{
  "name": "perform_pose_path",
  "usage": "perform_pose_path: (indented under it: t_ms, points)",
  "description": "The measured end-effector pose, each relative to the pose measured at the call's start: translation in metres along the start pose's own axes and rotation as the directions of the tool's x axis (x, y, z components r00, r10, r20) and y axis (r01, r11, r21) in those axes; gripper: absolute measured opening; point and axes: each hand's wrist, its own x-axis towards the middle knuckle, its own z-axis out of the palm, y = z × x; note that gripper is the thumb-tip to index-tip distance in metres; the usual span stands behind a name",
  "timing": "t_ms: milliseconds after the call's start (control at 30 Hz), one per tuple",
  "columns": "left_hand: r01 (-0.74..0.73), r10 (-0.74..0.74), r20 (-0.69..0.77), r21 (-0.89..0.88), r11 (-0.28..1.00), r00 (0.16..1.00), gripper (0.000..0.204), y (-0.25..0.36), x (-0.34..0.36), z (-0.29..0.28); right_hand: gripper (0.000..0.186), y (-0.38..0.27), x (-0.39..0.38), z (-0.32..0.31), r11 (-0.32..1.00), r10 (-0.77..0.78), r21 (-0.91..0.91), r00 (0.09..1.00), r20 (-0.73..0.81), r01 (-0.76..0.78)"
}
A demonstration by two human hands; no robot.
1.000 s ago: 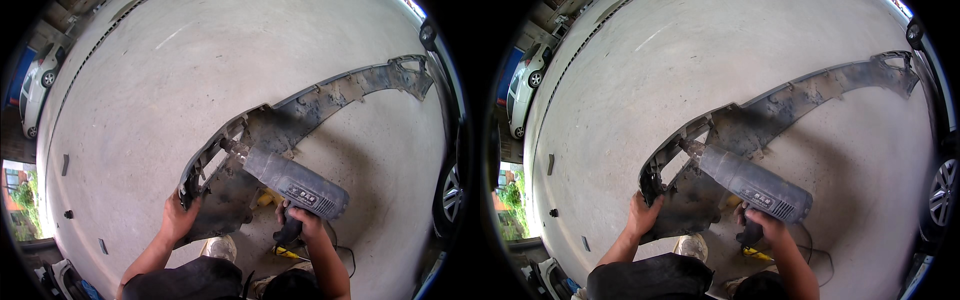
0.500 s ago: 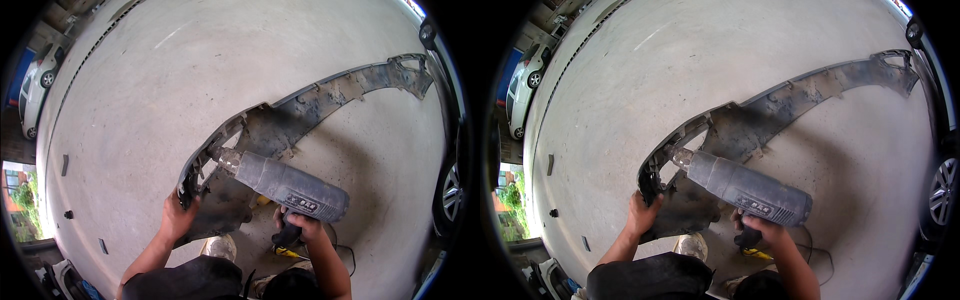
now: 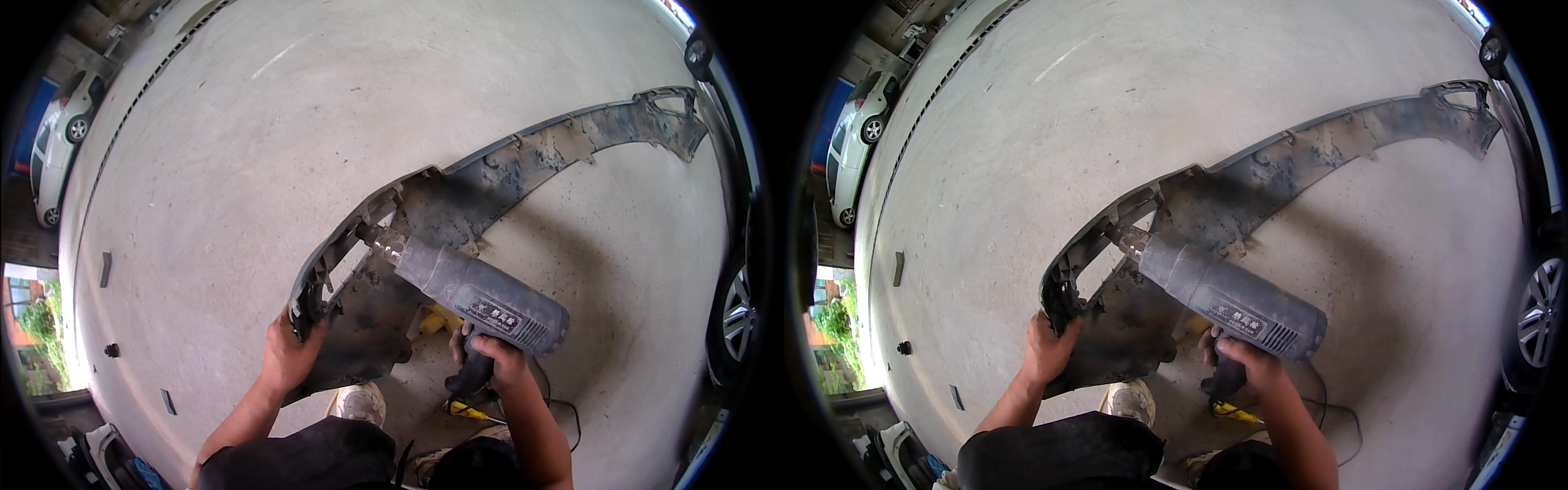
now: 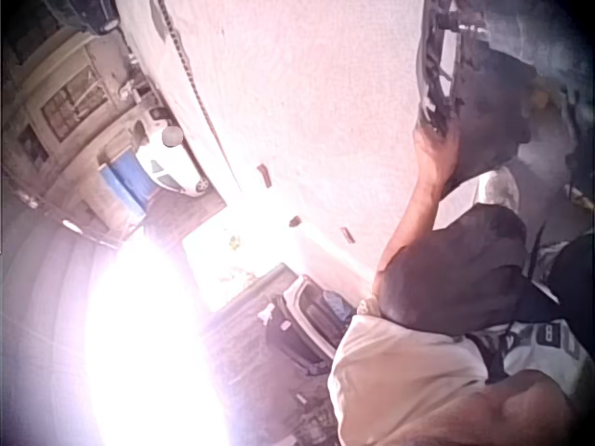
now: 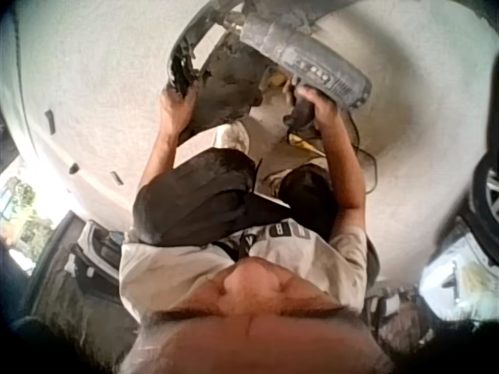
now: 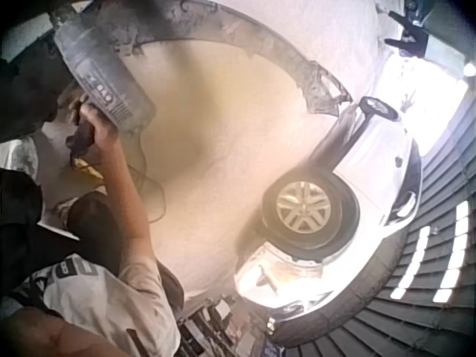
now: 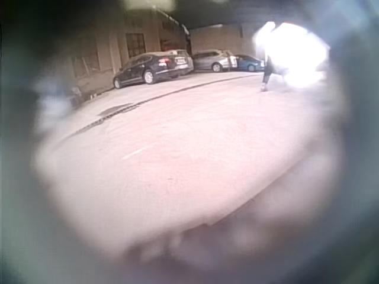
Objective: The person uses a heat gun to soften a black plastic car bumper and a screwdriver to pry and separate a smaller plastic trim piece from it. The person repeatedly applies heat and uses the screwdriver to work along the edges of the trim piece, eventually detaching it from the main bumper assembly.
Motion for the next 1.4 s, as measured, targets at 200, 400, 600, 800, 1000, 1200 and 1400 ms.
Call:
perform_pose_path:
  t_ms: [200,400,600,800,1000,1200,1400]
  points:
    - [0.005,-0.005,-0.002,0.011,1.0,1.0,0.036,-0.003,0.0,0.0,0.031,0.004,0.001,-0.001,1.0,0.002,0.015,1.0,-0.02,-0.002]
    - [-0.003,0.003,-0.002,0.028,1.0,1.0,0.036,-0.004,0.0,0.0,0.032,0.004,-0.003,0.0,1.0,0.002,0.01,0.999,0.053,-0.002]
    - [0.029,-0.029,0.008,0.027,0.999,1.0,0.036,-0.001,0.0,-0.001,0.03,0.002,-0.007,0.001,1.0,0.007,-0.017,0.997,0.075,-0.006]
    - [-0.009,0.009,-0.017,0.016,1.0,1.0,0.036,-0.003,-0.001,0.0,0.029,-0.001,-0.006,0.002,0.999,0.026,-0.031,0.994,0.104,-0.022]
    - [0.023,-0.023,-0.014,0.01,1.0,1.0,0.034,0.002,-0.001,0.0,0.03,0.007,0.001,0.0,1.0,0.021,0.013,1.0,0.013,-0.021]
    - [-0.002,0.002,-0.019,0.006,1.0,1.0,0.033,0.0,-0.001,0.001,0.029,0.005,0.004,0.003,1.0,-0.001,0.028,1.0,-0.025,0.002]
    - [0.007,-0.007,-0.009,0.022,1.0,1.0,0.034,0.002,0.0,0.0,0.029,0.009,0.002,-0.001,0.999,0.003,0.035,1.0,0.014,-0.003]
